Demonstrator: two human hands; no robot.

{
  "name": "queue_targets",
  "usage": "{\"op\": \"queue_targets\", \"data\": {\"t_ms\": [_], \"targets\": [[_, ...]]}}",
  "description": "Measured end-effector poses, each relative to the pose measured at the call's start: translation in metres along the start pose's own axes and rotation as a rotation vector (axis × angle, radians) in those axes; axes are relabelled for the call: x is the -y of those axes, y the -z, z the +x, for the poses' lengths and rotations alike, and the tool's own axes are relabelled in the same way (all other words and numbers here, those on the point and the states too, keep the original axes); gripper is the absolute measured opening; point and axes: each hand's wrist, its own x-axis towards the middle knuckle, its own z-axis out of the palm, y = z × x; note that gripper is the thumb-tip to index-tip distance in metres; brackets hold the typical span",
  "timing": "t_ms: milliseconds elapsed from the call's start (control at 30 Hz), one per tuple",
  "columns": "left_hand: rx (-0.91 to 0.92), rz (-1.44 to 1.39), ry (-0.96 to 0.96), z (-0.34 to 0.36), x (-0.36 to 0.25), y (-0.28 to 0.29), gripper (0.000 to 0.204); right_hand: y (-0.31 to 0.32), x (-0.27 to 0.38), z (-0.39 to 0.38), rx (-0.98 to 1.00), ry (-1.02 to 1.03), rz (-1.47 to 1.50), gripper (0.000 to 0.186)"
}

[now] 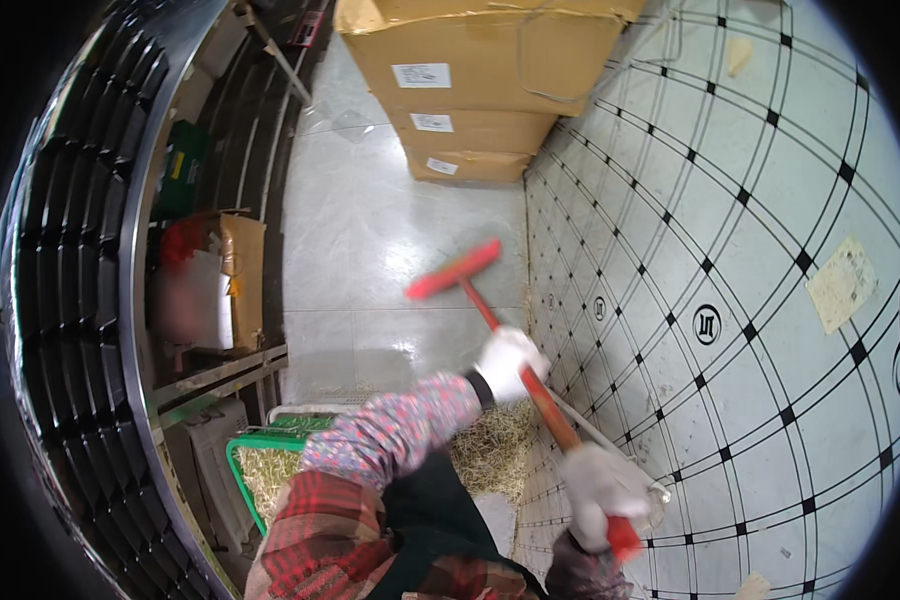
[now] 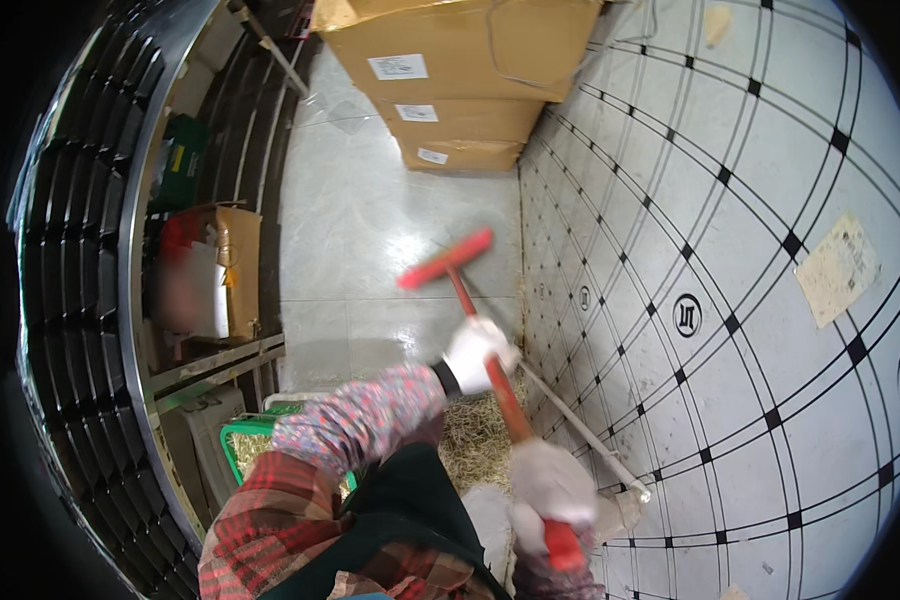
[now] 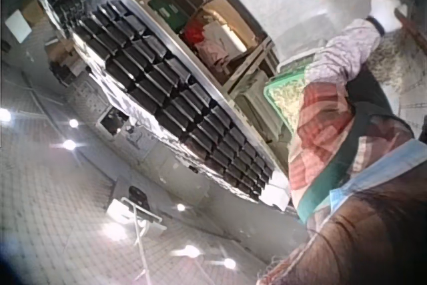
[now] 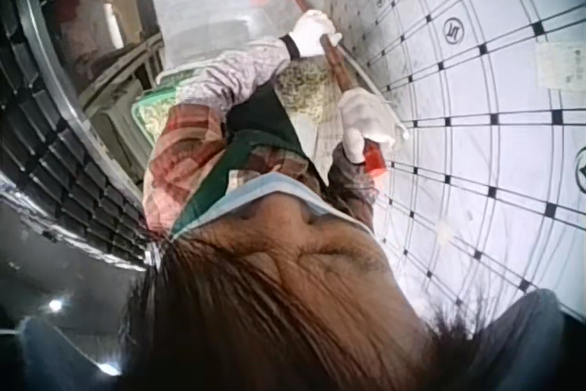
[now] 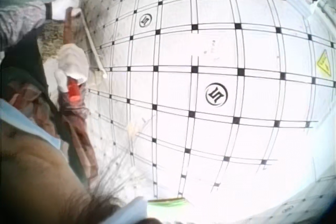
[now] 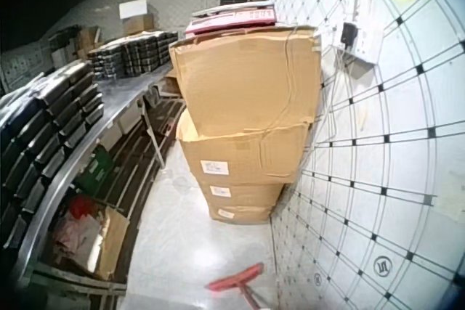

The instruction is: The person sweeps scattered bean sprouts from the tiled floor into a green basket using a red broom and dustpan. They then pick up remaining sprouts by hand and place them into the basket, moving a white basket and cardboard boxes to clear the area.

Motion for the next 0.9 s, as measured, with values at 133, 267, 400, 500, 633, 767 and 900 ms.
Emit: {"op": "queue_targets", "data": {"t_ms": [133,267,400,500,633,767,900], "targets": [[0.110,0.071,0.173,0.024,0.131,-0.084,0.021,-0.109,0.083,0.051,-0.725,-0.154,1.925,0.018],[0.288,-0.116,0.110,-0.005,0.128,-0.150,0.014,-0.156,0.129,-0.008,-0.607,-0.412,1.891,0.016],[0.350,0.024,-0.025,-0.090,-0.023,-0.172,0.012,-0.101,0.119,-0.138,-0.587,-0.608,1.874,0.020],[0.526,-0.266,-0.103,-0.141,-0.112,-0.153,0.012,-0.039,0.099,-0.221,-0.460,-0.868,1.935,0.025],[0.637,-0.367,-0.161,-0.163,-0.202,-0.130,0.014,0.006,0.050,-0.271,-0.568,-0.895,2.002,0.026],[0.301,-0.352,-0.290,-0.167,-0.256,-0.082,0.007,0.030,0.030,-0.317,-0.821,-0.674,2.089,0.030],[0.061,-0.245,-0.266,-0.186,-0.221,-0.120,0.013,-0.017,0.073,-0.351,-0.747,-0.470,1.975,0.020]]}}
